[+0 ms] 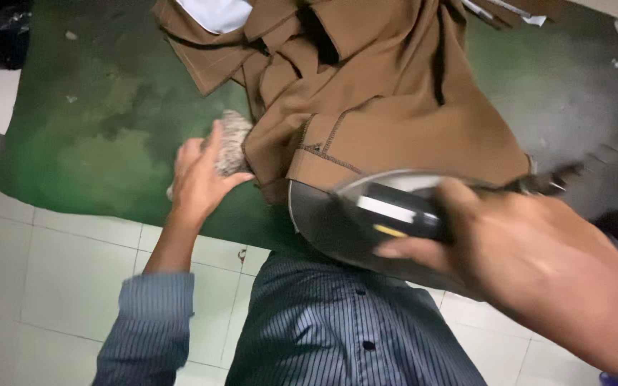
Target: The person irons brown fabric pieces on a padded workbench using an iron and a stone block. They smooth the fabric by hand, press the iron along the material, and then apply pressure with the stone block to flatten the seams and hems.
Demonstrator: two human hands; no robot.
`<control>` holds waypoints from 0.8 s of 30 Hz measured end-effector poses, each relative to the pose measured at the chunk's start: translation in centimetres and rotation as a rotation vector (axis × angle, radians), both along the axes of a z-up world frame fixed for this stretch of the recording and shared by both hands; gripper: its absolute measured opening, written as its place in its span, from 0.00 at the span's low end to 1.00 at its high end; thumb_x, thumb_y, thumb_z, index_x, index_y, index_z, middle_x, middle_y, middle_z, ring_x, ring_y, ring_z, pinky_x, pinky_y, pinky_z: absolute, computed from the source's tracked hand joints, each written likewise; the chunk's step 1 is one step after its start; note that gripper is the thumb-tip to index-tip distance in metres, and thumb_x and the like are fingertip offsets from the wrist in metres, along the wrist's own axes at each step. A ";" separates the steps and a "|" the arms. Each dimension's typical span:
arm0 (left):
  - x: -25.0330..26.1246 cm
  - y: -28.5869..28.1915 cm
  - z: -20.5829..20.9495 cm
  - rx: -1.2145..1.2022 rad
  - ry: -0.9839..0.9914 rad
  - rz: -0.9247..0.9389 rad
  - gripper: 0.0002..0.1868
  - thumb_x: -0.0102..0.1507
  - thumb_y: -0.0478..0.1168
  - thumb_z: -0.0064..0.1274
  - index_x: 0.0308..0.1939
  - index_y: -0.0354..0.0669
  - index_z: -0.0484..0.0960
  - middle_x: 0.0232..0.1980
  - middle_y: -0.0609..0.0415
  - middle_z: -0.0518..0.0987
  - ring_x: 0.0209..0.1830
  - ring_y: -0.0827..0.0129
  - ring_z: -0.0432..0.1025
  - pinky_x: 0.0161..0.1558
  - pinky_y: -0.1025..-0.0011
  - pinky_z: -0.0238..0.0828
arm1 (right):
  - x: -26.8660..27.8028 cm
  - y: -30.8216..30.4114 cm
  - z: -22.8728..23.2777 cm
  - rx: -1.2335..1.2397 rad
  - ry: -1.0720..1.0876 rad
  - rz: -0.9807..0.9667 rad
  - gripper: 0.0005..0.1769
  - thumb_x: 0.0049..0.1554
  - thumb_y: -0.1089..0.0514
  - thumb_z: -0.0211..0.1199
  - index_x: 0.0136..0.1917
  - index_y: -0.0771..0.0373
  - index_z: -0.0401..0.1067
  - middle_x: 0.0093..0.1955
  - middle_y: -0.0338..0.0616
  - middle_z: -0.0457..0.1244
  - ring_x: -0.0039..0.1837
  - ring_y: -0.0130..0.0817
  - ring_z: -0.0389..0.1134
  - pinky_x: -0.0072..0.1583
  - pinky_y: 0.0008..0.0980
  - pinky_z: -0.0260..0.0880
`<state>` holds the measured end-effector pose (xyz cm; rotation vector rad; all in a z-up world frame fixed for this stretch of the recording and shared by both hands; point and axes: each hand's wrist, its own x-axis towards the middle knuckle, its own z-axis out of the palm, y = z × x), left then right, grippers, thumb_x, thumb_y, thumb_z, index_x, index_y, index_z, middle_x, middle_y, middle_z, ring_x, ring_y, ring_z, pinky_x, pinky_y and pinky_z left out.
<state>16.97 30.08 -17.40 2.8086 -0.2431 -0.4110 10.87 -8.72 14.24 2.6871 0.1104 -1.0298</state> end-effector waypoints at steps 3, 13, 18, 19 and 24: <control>-1.5 1.5 3.2 -0.190 -0.002 0.210 0.66 0.53 0.72 0.68 0.88 0.55 0.56 0.59 0.29 0.73 0.67 0.37 0.64 0.65 0.51 0.63 | 2.6 4.1 1.5 0.093 0.119 -0.016 0.41 0.61 0.09 0.53 0.50 0.48 0.60 0.30 0.40 0.69 0.32 0.49 0.70 0.36 0.46 0.66; -7.2 -1.3 11.7 -1.611 0.390 1.027 0.46 0.59 0.65 0.56 0.74 0.42 0.72 0.61 0.44 0.80 0.57 0.55 0.77 0.58 0.57 0.78 | 7.5 10.7 2.5 0.287 0.174 0.093 0.37 0.71 0.20 0.49 0.56 0.59 0.66 0.44 0.49 0.70 0.45 0.55 0.77 0.45 0.55 0.78; -2.9 -4.4 12.3 -1.535 0.269 0.574 0.38 0.66 0.48 0.51 0.76 0.29 0.70 0.68 0.38 0.80 0.65 0.52 0.78 0.68 0.59 0.74 | 6.9 9.6 1.8 0.380 0.094 0.199 0.37 0.72 0.23 0.52 0.53 0.60 0.71 0.46 0.50 0.69 0.48 0.58 0.75 0.45 0.59 0.77; -1.9 -5.1 12.6 -1.437 0.228 0.349 0.38 0.67 0.40 0.53 0.80 0.33 0.62 0.74 0.40 0.75 0.71 0.57 0.73 0.74 0.62 0.68 | 6.8 9.3 2.3 0.338 0.160 0.098 0.37 0.70 0.21 0.53 0.54 0.59 0.69 0.47 0.50 0.70 0.48 0.59 0.76 0.46 0.59 0.77; 1.4 -6.5 13.1 -0.808 0.012 -0.236 0.47 0.67 0.57 0.63 0.85 0.59 0.55 0.68 0.44 0.72 0.66 0.58 0.71 0.64 0.55 0.79 | 5.6 6.3 3.4 0.175 0.358 -0.183 0.39 0.66 0.18 0.54 0.62 0.56 0.65 0.54 0.56 0.72 0.55 0.62 0.77 0.55 0.59 0.78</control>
